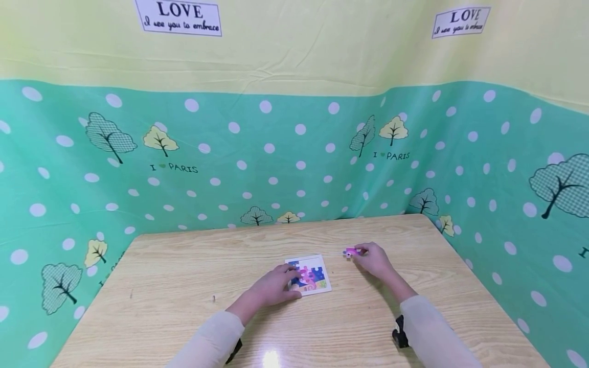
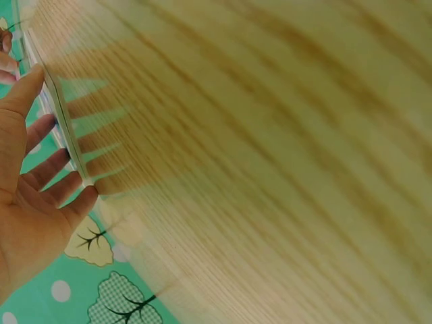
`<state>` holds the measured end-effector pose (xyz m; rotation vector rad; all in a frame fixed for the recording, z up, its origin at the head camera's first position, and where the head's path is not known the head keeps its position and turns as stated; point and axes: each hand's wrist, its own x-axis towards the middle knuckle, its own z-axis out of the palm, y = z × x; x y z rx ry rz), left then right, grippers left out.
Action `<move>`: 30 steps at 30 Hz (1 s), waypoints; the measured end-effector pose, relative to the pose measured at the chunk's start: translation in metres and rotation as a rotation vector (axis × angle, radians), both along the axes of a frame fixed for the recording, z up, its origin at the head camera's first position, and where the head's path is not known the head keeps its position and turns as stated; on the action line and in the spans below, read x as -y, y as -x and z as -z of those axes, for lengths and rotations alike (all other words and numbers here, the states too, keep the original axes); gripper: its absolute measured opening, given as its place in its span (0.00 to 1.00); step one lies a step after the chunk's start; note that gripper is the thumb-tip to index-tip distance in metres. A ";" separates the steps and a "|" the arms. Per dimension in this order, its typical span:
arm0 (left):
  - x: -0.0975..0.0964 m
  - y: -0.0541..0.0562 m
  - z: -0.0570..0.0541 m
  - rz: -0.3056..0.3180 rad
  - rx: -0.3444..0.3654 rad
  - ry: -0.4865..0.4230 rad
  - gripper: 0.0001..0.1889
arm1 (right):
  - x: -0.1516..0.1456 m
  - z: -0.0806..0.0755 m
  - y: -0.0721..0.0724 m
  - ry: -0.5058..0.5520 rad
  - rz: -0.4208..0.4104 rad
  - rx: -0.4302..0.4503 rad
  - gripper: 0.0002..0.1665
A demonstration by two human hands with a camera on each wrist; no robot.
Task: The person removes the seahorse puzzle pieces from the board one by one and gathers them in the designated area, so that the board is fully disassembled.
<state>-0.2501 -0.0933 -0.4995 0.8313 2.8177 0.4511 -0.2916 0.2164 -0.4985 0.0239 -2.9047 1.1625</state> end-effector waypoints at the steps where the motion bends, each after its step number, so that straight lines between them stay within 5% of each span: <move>1: 0.000 0.000 0.000 -0.002 0.002 0.000 0.30 | -0.001 0.001 0.000 -0.006 -0.001 -0.005 0.25; 30: 0.000 -0.002 -0.002 0.010 -0.009 -0.012 0.29 | -0.023 0.005 -0.001 -0.020 0.008 -0.010 0.23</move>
